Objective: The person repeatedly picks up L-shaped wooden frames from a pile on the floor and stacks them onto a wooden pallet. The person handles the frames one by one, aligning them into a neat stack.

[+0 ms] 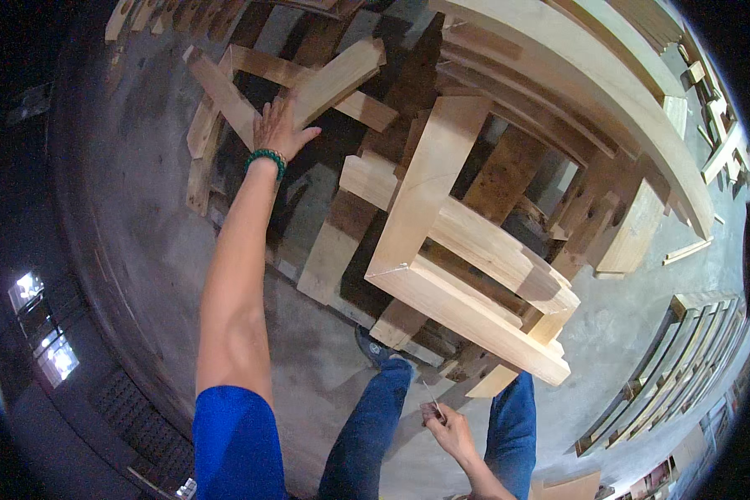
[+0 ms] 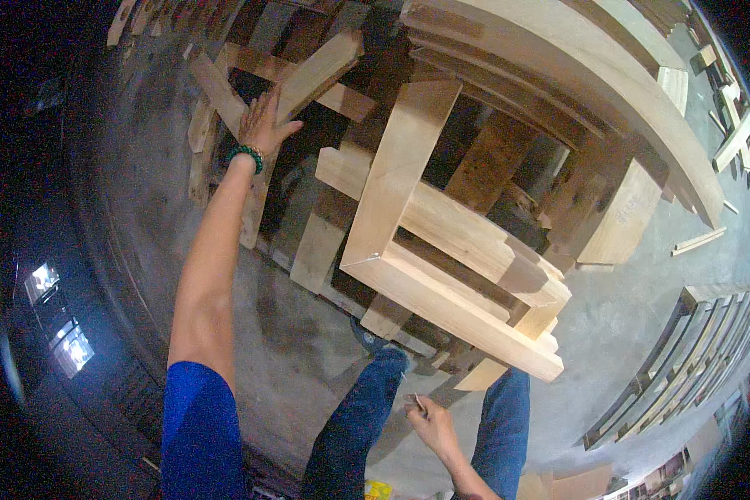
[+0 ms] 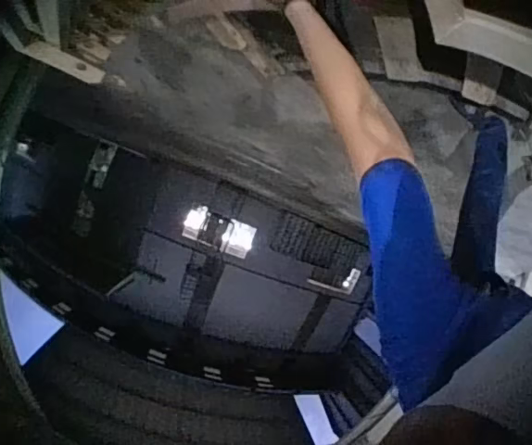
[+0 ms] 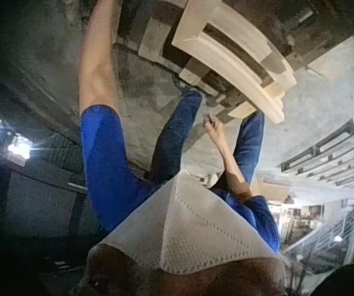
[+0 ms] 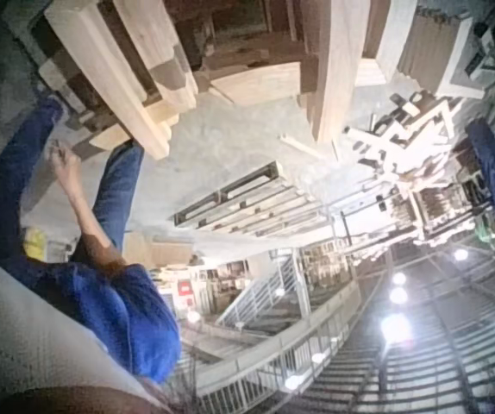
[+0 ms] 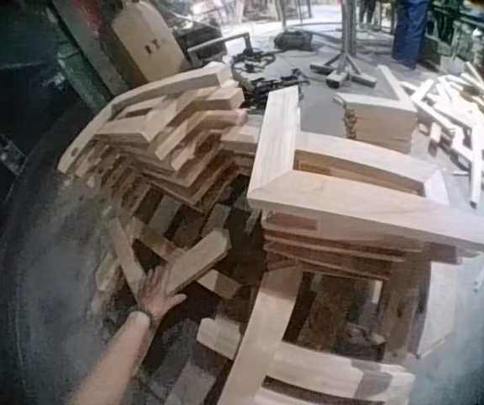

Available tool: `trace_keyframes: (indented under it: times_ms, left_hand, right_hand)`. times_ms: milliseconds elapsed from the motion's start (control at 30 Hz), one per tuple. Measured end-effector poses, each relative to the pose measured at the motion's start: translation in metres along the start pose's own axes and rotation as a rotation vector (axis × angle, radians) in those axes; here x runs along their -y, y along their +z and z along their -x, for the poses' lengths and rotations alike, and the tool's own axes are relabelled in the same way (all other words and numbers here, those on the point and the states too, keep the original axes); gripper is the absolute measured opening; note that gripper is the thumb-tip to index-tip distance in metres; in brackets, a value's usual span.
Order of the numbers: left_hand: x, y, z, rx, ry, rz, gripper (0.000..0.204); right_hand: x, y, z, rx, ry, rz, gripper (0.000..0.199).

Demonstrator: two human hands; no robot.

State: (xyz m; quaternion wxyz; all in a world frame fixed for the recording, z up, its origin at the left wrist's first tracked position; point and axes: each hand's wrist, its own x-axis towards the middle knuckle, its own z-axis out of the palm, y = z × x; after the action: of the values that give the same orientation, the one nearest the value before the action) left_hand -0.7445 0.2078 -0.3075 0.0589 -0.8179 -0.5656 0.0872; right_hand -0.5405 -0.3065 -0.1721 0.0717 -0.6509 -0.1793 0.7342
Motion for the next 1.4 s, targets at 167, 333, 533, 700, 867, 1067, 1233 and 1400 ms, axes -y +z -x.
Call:
trace_keyframes:
  times_ms: [167,333,533,700,867,1067,1233,1400]
  left_hand:
    - [-0.004,0.004,-0.015,0.142,0.071,0.149,0.079]
    - [-0.049,-0.008,-0.027,0.169,0.052,0.168,0.076]
    - [-0.087,-0.021,-0.036,0.282,-0.111,0.187,0.077]
    - [-0.035,-0.075,0.000,-0.031,0.070,0.151,0.078]
    - [-0.055,-0.156,0.190,0.507,-0.149,0.571,0.062]
    - [-0.170,-0.303,0.414,1.026,-0.355,0.603,0.049]
    - [-0.257,-0.372,0.521,1.258,-0.494,1.216,0.039]
    - [-0.326,-0.387,0.581,1.137,-0.519,1.356,0.032]
  right_hand:
    - [-0.004,0.001,0.002,-0.052,-0.033,-0.299,0.026]
    - [0.007,-0.006,0.004,-0.027,-0.023,-0.261,0.025]
    - [0.022,-0.023,0.017,0.017,-0.003,-0.121,0.029]
    - [0.019,-0.039,0.014,0.003,-0.204,-0.202,0.031]
    - [-0.038,-0.084,0.021,0.077,-0.148,-0.483,0.034]
    - [-0.070,-0.190,0.134,0.369,-0.026,-0.967,0.030]
    - [-0.120,-0.320,0.232,-0.189,-0.129,-1.075,0.028]
    - [-0.281,-0.358,0.316,-0.748,0.201,-1.049,0.009]
